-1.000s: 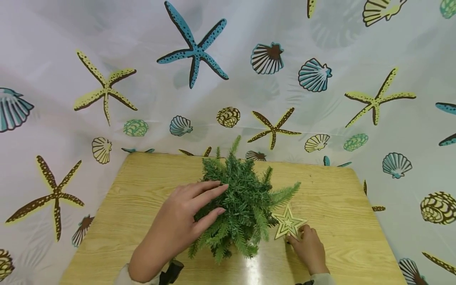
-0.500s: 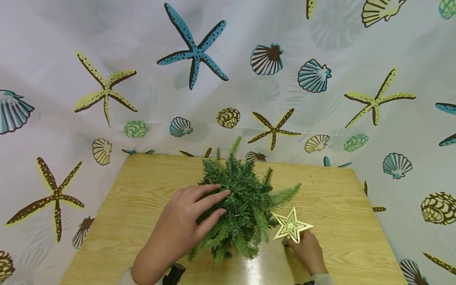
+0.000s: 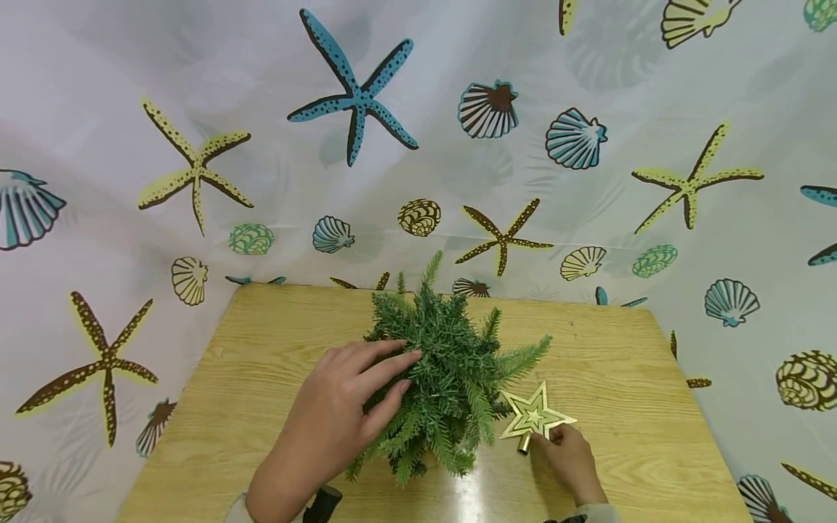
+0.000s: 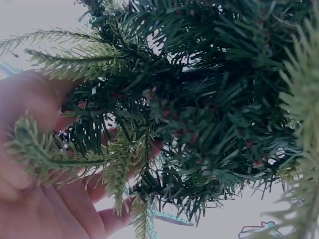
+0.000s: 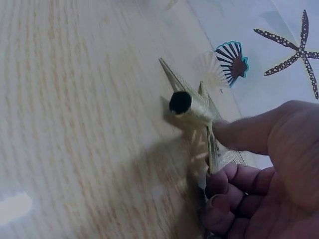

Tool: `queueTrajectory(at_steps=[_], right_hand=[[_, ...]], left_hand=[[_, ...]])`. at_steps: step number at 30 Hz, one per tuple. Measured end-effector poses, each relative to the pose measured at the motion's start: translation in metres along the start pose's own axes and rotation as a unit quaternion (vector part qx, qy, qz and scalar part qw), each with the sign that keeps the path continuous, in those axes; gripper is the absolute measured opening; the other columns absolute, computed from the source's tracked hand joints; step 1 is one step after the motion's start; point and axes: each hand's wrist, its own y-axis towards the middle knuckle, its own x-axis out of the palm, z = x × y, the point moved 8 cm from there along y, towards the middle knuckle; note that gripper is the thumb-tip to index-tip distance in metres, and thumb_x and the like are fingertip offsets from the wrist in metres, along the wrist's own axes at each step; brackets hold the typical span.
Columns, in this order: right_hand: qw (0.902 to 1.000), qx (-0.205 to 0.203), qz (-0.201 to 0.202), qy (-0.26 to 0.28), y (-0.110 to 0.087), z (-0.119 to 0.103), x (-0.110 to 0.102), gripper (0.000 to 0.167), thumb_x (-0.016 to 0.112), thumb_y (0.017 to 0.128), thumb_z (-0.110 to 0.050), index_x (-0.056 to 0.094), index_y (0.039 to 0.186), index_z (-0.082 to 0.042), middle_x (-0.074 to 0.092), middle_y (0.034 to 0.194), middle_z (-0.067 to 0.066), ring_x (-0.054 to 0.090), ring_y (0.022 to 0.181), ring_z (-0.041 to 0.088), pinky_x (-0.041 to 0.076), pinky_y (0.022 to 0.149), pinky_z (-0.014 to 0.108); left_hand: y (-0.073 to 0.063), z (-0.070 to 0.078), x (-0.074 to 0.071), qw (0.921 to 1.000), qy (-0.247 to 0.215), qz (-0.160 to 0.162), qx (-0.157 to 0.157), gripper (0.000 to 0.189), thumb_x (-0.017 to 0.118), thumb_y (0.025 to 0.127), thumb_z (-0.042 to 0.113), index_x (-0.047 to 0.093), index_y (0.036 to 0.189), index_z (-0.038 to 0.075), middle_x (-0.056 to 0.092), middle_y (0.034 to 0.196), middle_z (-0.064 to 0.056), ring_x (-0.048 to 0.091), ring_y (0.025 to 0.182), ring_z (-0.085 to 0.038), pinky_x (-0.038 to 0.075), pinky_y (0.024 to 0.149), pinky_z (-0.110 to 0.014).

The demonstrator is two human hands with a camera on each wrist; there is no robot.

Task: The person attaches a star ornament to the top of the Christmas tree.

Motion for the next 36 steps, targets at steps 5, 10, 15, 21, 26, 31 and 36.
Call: queueTrajectory(at_steps=[5,10,15,21,26,31,36], right_hand=[[0.9997,-0.014,0.004,0.020,0.001,-0.002,-0.003,0.019,0.069,0.098,-0.011,0.064,0.086,0.003,0.062,0.079,0.006,0.054,0.070,0.018,0.046,0.061,0.031],[0.9990,-0.008,0.003,0.044,0.003,0.002,-0.005,0.019,0.067,0.099,-0.011,0.066,0.087,0.004,0.061,0.077,0.006,0.053,0.067,0.017,0.045,0.058,0.030],[0.9968,-0.004,0.009,0.079,0.003,0.001,-0.010,0.019,0.066,0.100,-0.010,0.066,0.086,0.003,0.059,0.074,0.004,0.050,0.063,0.015,0.042,0.054,0.026],[0.9930,-0.014,0.021,0.116,-0.001,-0.014,-0.025,0.017,0.067,0.101,-0.009,0.066,0.089,0.002,0.057,0.073,0.005,0.047,0.065,0.014,0.041,0.058,0.024],[0.9908,-0.020,0.035,0.129,-0.001,-0.029,-0.039,0.016,0.069,0.101,-0.013,0.070,0.096,0.002,0.058,0.075,0.006,0.048,0.065,0.015,0.041,0.061,0.027],[0.9876,-0.035,0.053,0.143,-0.004,-0.044,-0.053,0.017,0.069,0.101,-0.012,0.073,0.102,0.004,0.064,0.082,0.010,0.052,0.067,0.017,0.044,0.061,0.026],[0.9827,-0.059,0.077,0.157,-0.008,-0.058,-0.069,0.020,0.072,0.099,-0.013,0.074,0.105,0.005,0.068,0.087,0.010,0.056,0.072,0.018,0.046,0.061,0.025]], left_hand=[[-0.002,0.000,0.000,1.0000,0.000,0.005,0.001,0.034,0.077,0.094,0.021,0.076,0.128,0.020,0.071,0.127,-0.005,0.067,0.113,-0.024,0.054,0.094,-0.050],[-0.002,-0.001,0.001,1.0000,-0.001,0.005,-0.002,0.034,0.075,0.094,0.020,0.075,0.129,0.021,0.072,0.122,-0.002,0.068,0.111,-0.022,0.054,0.094,-0.049],[-0.003,-0.001,0.001,0.9999,-0.002,0.011,0.003,0.035,0.075,0.094,0.019,0.076,0.129,0.022,0.075,0.111,0.003,0.069,0.104,-0.020,0.055,0.092,-0.046],[-0.003,-0.001,0.001,0.9999,0.000,0.014,0.007,0.036,0.073,0.094,0.017,0.075,0.129,0.023,0.076,0.108,0.004,0.068,0.103,-0.019,0.055,0.091,-0.046],[-0.004,-0.001,0.001,0.9999,-0.002,0.014,0.005,0.038,0.072,0.094,0.015,0.075,0.131,0.023,0.075,0.108,0.004,0.068,0.103,-0.019,0.055,0.089,-0.045],[-0.005,-0.001,0.001,0.9999,-0.005,0.015,0.005,0.038,0.072,0.094,0.015,0.074,0.132,0.024,0.075,0.109,0.004,0.068,0.103,-0.019,0.055,0.087,-0.044],[-0.005,-0.001,0.001,0.9998,-0.009,0.017,0.005,0.039,0.071,0.095,0.014,0.074,0.132,0.024,0.075,0.108,0.005,0.067,0.102,-0.018,0.055,0.087,-0.044]])
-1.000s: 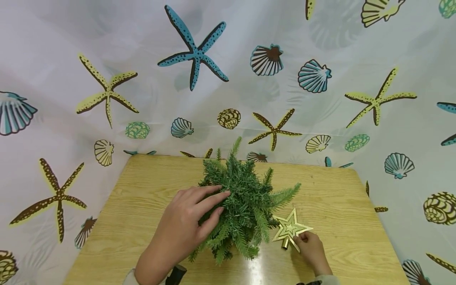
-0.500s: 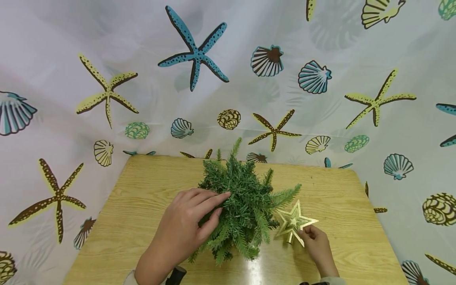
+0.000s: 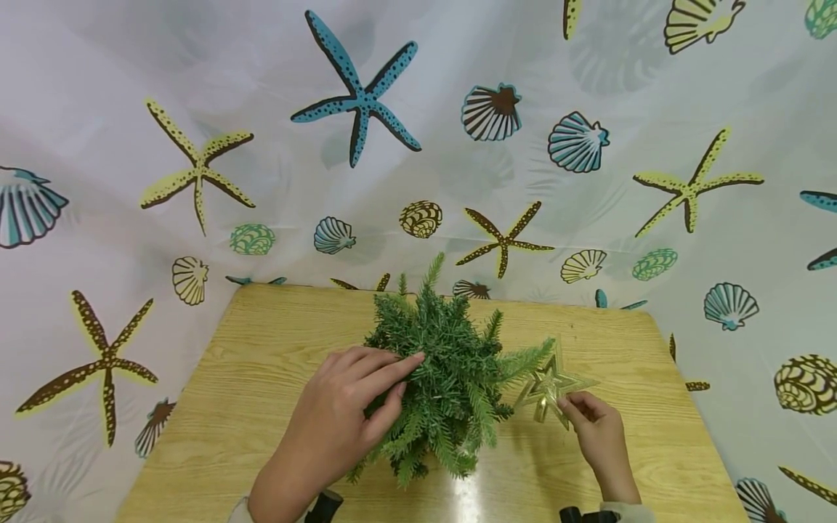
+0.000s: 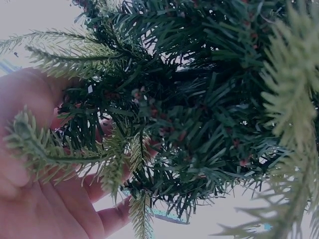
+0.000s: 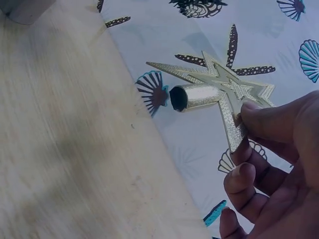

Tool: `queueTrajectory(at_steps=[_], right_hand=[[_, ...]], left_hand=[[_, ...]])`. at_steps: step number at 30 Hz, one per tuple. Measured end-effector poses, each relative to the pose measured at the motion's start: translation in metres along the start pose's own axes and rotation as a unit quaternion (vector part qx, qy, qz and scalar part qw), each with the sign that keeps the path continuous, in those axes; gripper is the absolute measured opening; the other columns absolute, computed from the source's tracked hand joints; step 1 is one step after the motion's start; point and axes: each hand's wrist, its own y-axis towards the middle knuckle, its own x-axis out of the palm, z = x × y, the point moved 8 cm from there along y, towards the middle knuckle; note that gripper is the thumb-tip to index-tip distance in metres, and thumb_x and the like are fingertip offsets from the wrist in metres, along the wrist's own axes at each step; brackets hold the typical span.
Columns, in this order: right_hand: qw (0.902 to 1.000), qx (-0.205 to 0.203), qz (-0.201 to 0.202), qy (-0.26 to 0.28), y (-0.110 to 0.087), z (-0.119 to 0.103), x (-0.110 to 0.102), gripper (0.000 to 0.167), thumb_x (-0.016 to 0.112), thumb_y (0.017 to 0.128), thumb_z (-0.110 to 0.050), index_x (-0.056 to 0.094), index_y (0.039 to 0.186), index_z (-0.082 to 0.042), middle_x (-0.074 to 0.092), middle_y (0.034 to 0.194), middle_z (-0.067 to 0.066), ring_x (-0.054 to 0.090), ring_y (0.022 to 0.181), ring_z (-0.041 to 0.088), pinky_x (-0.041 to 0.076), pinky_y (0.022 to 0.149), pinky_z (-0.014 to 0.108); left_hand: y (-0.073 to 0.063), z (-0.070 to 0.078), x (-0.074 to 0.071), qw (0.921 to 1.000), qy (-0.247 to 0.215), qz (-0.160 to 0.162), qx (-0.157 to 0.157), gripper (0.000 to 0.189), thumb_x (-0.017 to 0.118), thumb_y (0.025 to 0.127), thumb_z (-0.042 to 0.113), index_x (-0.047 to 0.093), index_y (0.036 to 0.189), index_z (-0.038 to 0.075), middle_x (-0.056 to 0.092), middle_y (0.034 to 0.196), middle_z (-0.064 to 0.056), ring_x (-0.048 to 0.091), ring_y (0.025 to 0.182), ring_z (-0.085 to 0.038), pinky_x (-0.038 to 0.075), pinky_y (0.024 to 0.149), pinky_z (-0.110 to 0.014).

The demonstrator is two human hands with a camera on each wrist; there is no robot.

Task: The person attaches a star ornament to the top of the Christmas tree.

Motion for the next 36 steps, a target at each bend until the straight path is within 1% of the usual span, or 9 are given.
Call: queueTrajectory(at_steps=[5,9,12,15,18,21,28,30,36], right_hand=[[0.9993,-0.031,0.021,0.010,0.000,-0.018,-0.010,0.019,0.073,0.099,-0.012,0.075,0.104,0.005,0.070,0.088,0.010,0.058,0.070,0.015,0.048,0.061,0.024],[0.9961,-0.072,0.051,0.010,-0.003,-0.038,-0.020,0.013,0.072,0.099,-0.010,0.076,0.099,0.003,0.070,0.086,0.007,0.059,0.070,0.016,0.048,0.062,0.024],[0.9906,-0.114,0.075,0.005,-0.006,-0.056,-0.029,0.011,0.072,0.098,-0.008,0.076,0.096,0.002,0.070,0.085,0.005,0.061,0.072,0.014,0.048,0.065,0.023],[0.9831,-0.156,0.094,0.016,-0.011,-0.076,-0.036,0.008,0.071,0.097,-0.003,0.077,0.095,0.002,0.072,0.087,0.003,0.063,0.076,0.008,0.049,0.072,0.020],[0.9748,-0.194,0.105,0.033,-0.017,-0.094,-0.041,0.007,0.071,0.096,0.002,0.077,0.095,0.002,0.073,0.088,0.002,0.064,0.079,0.007,0.048,0.076,0.017],[0.9694,-0.219,0.102,0.043,-0.021,-0.108,-0.045,0.008,0.070,0.096,0.004,0.077,0.094,0.002,0.072,0.087,0.000,0.063,0.079,0.008,0.047,0.076,0.018],[0.9642,-0.248,0.087,0.031,-0.027,-0.130,-0.047,0.007,0.071,0.095,0.005,0.077,0.093,0.002,0.071,0.087,0.002,0.060,0.079,0.011,0.045,0.077,0.020],[0.9599,-0.264,0.089,0.030,-0.029,-0.136,-0.048,0.007,0.071,0.094,0.007,0.076,0.093,0.003,0.070,0.088,0.002,0.060,0.079,0.011,0.046,0.077,0.020],[0.9410,-0.323,0.096,0.033,-0.034,-0.158,-0.057,0.009,0.069,0.092,0.013,0.075,0.093,0.006,0.070,0.088,0.003,0.059,0.080,0.010,0.046,0.077,0.019]], left_hand=[[0.000,-0.001,0.000,1.0000,0.001,-0.003,-0.002,0.039,0.070,0.095,0.014,0.074,0.132,0.024,0.074,0.108,0.005,0.067,0.101,-0.018,0.055,0.087,-0.044],[0.000,0.000,0.000,1.0000,0.002,-0.003,0.000,0.039,0.070,0.095,0.014,0.074,0.133,0.024,0.075,0.109,0.004,0.068,0.102,-0.018,0.055,0.087,-0.044],[0.000,0.001,0.000,1.0000,0.003,-0.001,0.002,0.040,0.070,0.095,0.013,0.073,0.133,0.024,0.075,0.110,0.004,0.068,0.102,-0.018,0.056,0.086,-0.044],[-0.001,0.001,0.000,1.0000,0.004,-0.001,0.002,0.040,0.070,0.095,0.013,0.073,0.133,0.024,0.075,0.110,0.004,0.068,0.103,-0.018,0.056,0.086,-0.044],[-0.001,0.000,0.000,1.0000,0.004,-0.004,0.001,0.040,0.070,0.095,0.014,0.073,0.133,0.024,0.075,0.110,0.004,0.068,0.103,-0.018,0.056,0.087,-0.044],[-0.001,0.000,0.001,1.0000,0.005,-0.006,-0.001,0.040,0.070,0.095,0.014,0.073,0.134,0.025,0.074,0.111,0.004,0.067,0.103,-0.019,0.056,0.087,-0.045],[-0.001,0.000,0.001,0.9999,0.008,-0.010,-0.005,0.040,0.070,0.096,0.014,0.073,0.134,0.025,0.074,0.111,0.004,0.067,0.103,-0.019,0.055,0.089,-0.045],[-0.001,0.000,0.001,0.9999,0.008,-0.011,-0.005,0.040,0.070,0.096,0.014,0.073,0.134,0.025,0.074,0.111,0.004,0.067,0.103,-0.019,0.055,0.089,-0.045],[-0.001,0.001,0.000,1.0000,0.004,-0.005,0.000,0.040,0.069,0.096,0.013,0.073,0.134,0.025,0.074,0.110,0.004,0.067,0.102,-0.018,0.056,0.088,-0.045]])
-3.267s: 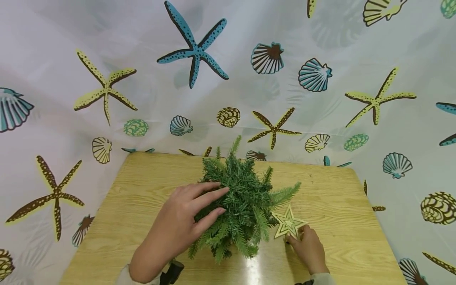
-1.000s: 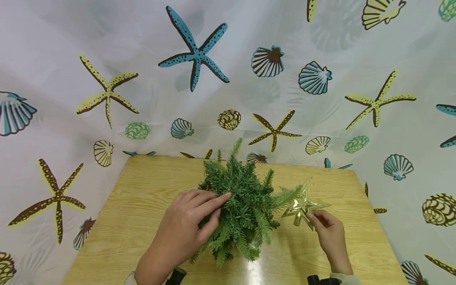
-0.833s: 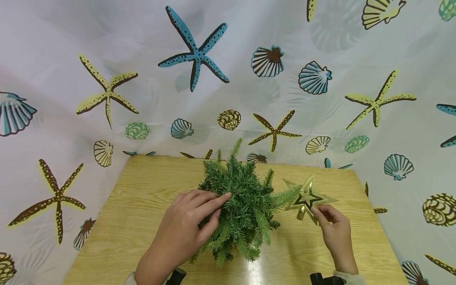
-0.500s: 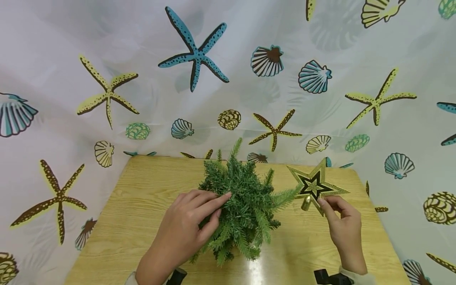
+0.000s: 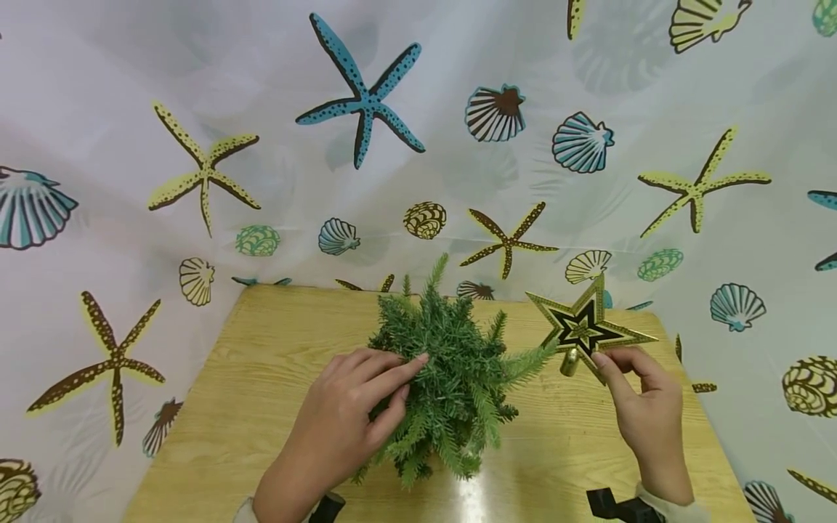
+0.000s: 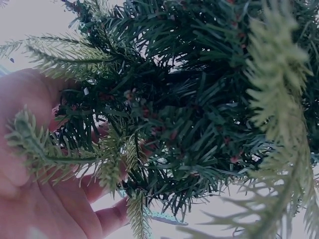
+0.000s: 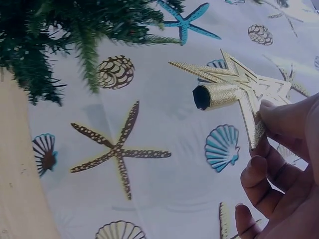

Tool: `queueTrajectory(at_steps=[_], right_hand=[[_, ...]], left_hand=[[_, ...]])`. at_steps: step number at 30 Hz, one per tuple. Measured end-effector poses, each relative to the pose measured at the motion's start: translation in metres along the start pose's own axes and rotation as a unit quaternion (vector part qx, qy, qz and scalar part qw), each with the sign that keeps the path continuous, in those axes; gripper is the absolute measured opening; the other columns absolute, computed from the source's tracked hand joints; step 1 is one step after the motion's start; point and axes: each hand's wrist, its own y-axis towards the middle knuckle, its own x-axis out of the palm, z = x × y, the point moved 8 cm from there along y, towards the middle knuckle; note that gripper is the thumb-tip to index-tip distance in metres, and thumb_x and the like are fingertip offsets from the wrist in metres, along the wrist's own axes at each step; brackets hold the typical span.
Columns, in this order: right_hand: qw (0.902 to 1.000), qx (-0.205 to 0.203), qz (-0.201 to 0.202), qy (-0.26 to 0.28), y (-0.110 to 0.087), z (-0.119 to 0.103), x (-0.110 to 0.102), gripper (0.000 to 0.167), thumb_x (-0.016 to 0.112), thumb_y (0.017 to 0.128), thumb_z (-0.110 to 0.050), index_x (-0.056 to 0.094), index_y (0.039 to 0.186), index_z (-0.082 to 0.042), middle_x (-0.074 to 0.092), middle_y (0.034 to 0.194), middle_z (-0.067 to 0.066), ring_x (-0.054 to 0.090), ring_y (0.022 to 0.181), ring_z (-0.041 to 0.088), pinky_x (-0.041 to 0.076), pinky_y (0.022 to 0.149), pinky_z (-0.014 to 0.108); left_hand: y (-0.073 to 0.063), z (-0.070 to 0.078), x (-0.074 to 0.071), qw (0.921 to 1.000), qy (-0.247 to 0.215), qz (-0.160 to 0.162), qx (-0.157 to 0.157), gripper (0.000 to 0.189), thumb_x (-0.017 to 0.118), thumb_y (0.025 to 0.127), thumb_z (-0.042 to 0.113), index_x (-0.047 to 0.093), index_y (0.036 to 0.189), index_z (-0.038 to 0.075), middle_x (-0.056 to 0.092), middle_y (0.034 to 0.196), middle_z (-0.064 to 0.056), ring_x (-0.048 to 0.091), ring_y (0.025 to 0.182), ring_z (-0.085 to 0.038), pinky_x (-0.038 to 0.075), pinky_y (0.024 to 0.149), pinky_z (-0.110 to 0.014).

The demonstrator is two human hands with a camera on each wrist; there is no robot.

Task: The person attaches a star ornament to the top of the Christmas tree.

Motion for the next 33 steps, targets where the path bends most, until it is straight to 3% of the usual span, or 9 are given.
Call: queueTrajectory(at_steps=[11,19,33], right_hand=[[0.9990,-0.043,0.002,-0.012,0.023,-0.038,-0.008,0.005,0.070,0.094,0.007,0.075,0.093,0.006,0.069,0.091,0.010,0.058,0.085,0.011,0.046,0.081,0.021],[0.9971,-0.063,0.012,0.041,0.031,-0.053,-0.006,0.004,0.070,0.093,0.010,0.073,0.090,0.011,0.070,0.090,0.014,0.060,0.084,0.014,0.048,0.080,0.024],[0.9914,-0.100,0.015,0.082,0.039,-0.085,0.007,0.010,0.074,0.093,0.003,0.073,0.090,0.012,0.071,0.090,0.015,0.063,0.084,0.015,0.052,0.078,0.024]], left_hand=[[-0.001,0.001,0.001,1.0000,0.002,0.004,0.002,0.039,0.067,0.096,0.012,0.073,0.133,0.024,0.074,0.111,0.002,0.067,0.102,-0.019,0.056,0.087,-0.045],[-0.001,0.001,0.000,1.0000,-0.003,0.005,0.002,0.039,0.068,0.096,0.013,0.073,0.133,0.023,0.074,0.112,0.001,0.067,0.102,-0.019,0.056,0.088,-0.046],[-0.003,-0.001,0.001,1.0000,-0.003,0.003,0.000,0.038,0.069,0.095,0.016,0.074,0.132,0.024,0.074,0.113,0.001,0.068,0.102,-0.019,0.056,0.087,-0.046]])
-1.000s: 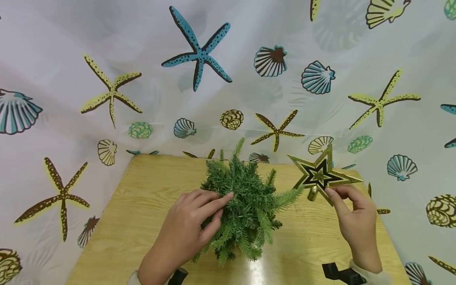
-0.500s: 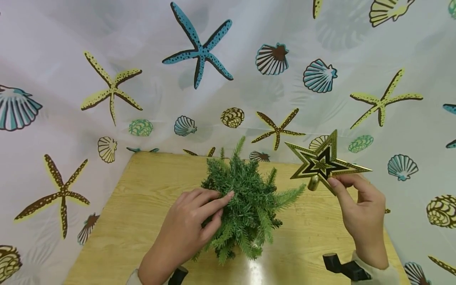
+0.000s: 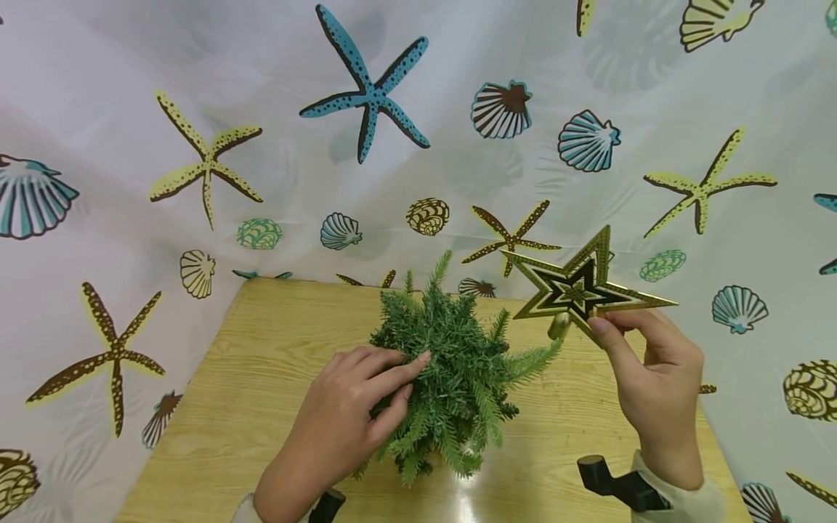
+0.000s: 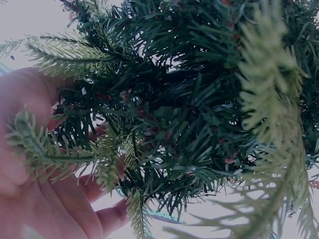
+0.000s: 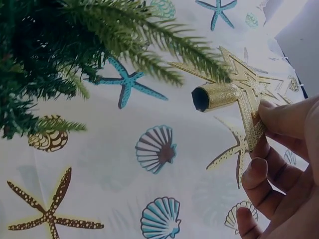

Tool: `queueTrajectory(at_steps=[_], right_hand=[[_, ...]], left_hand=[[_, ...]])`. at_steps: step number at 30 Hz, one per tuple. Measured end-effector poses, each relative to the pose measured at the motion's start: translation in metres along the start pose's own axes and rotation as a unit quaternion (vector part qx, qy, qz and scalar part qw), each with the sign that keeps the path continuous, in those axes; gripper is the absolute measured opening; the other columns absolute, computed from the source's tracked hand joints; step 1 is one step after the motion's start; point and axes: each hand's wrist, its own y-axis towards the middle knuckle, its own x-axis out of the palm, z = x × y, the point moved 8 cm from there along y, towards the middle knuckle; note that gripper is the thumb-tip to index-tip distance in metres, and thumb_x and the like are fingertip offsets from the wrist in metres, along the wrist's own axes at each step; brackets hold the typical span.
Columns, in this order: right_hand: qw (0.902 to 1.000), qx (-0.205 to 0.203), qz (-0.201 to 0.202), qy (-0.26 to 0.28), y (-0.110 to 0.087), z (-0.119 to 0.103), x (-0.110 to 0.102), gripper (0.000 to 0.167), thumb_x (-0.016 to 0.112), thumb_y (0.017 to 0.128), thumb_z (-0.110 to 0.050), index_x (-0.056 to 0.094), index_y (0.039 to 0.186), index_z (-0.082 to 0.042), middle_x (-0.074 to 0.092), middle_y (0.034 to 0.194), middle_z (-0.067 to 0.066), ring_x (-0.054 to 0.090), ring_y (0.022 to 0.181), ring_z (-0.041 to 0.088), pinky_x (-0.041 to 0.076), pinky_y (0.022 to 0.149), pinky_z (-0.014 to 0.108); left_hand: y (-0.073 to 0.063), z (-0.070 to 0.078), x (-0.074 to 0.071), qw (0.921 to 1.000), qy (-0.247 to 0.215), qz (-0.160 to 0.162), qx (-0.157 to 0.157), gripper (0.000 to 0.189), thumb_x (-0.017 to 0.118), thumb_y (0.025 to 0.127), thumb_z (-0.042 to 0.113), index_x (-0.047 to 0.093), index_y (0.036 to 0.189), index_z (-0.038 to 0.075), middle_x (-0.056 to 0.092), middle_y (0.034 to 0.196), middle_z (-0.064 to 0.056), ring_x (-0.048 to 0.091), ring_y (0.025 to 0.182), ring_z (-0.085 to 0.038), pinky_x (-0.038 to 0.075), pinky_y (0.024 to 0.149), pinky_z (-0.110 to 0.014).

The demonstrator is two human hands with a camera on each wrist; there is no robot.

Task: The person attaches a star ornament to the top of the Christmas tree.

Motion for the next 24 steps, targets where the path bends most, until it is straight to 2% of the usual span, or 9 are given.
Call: queueTrajectory(at_steps=[4,11,13,17,24], right_hand=[[0.9998,-0.008,-0.003,0.019,0.006,-0.008,0.007,0.006,0.074,0.092,0.007,0.073,0.090,0.013,0.072,0.091,0.012,0.064,0.085,0.017,0.053,0.079,0.025],[0.9948,-0.026,-0.009,0.098,0.013,-0.020,0.021,0.002,0.075,0.089,0.010,0.075,0.089,0.011,0.074,0.090,0.013,0.065,0.084,0.018,0.053,0.079,0.026],[0.9931,-0.031,-0.015,0.112,0.013,-0.023,0.026,0.006,0.073,0.087,0.016,0.075,0.089,0.010,0.074,0.091,0.012,0.065,0.085,0.019,0.053,0.079,0.026],[0.9891,-0.050,-0.023,0.137,0.016,-0.031,0.036,0.005,0.073,0.086,0.017,0.074,0.088,0.012,0.076,0.091,0.011,0.067,0.087,0.020,0.055,0.081,0.028],[0.9806,-0.070,-0.035,0.180,0.020,-0.044,0.050,0.001,0.075,0.089,0.010,0.075,0.089,0.010,0.076,0.092,0.011,0.070,0.087,0.020,0.057,0.082,0.029]], left_hand=[[0.000,0.000,-0.001,1.0000,0.003,0.002,0.004,0.038,0.069,0.095,0.015,0.074,0.132,0.024,0.074,0.114,0.001,0.068,0.103,-0.020,0.056,0.089,-0.046],[-0.001,0.000,0.000,1.0000,0.003,-0.001,0.000,0.039,0.069,0.096,0.016,0.073,0.133,0.025,0.074,0.116,0.000,0.068,0.104,-0.020,0.056,0.090,-0.046],[-0.001,0.000,-0.001,1.0000,0.003,-0.001,-0.001,0.038,0.069,0.096,0.016,0.073,0.133,0.025,0.074,0.116,0.000,0.068,0.104,-0.020,0.056,0.090,-0.047],[-0.001,-0.001,0.000,1.0000,0.004,-0.004,-0.003,0.038,0.069,0.096,0.017,0.073,0.133,0.025,0.073,0.116,0.000,0.068,0.104,-0.020,0.056,0.090,-0.047],[-0.001,-0.001,-0.001,1.0000,0.004,-0.001,-0.001,0.038,0.069,0.096,0.017,0.074,0.133,0.025,0.074,0.115,0.000,0.068,0.103,-0.020,0.056,0.089,-0.046]])
